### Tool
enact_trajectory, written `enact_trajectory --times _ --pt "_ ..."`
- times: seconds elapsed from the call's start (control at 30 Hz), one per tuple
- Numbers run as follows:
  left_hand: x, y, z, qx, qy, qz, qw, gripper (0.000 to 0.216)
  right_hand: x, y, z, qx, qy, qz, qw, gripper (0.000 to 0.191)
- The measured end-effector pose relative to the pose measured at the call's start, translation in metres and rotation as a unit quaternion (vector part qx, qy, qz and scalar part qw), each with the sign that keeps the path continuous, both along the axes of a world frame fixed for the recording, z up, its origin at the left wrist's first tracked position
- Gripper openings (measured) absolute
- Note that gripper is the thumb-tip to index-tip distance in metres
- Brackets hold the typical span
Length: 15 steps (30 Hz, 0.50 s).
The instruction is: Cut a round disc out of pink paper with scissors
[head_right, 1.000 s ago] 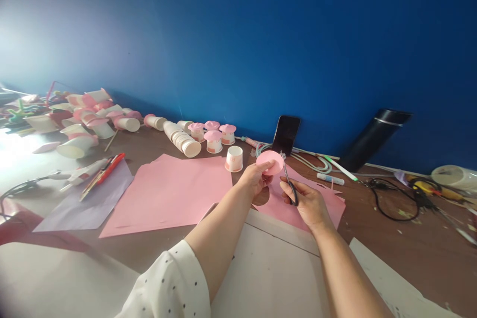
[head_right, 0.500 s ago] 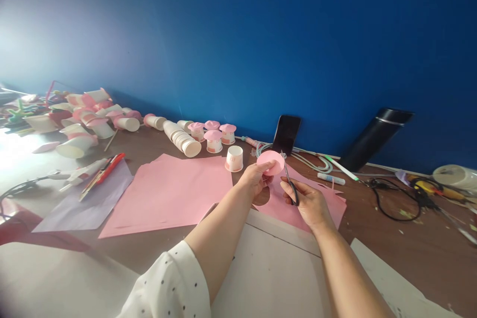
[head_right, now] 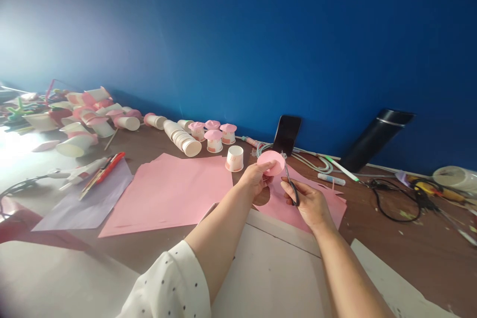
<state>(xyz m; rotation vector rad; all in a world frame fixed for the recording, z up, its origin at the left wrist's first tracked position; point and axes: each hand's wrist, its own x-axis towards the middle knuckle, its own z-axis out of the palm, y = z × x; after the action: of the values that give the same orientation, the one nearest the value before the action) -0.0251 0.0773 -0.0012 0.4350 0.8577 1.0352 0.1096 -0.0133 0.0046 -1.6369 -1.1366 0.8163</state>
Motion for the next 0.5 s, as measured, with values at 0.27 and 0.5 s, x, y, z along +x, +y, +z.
enact_trajectory --times 0.27,0.5 --pt "0.0004 0.0012 -0.0013 -0.004 0.000 0.000 1.000 0.030 0.0009 -0.0001 -0.0030 0.016 0.008 0.001 1.000 0.046" --pt "-0.0002 0.0010 -0.0021 0.007 0.000 -0.001 1.000 0.027 -0.0033 -0.0015 0.0014 -0.003 0.003 -0.008 1.000 0.043"
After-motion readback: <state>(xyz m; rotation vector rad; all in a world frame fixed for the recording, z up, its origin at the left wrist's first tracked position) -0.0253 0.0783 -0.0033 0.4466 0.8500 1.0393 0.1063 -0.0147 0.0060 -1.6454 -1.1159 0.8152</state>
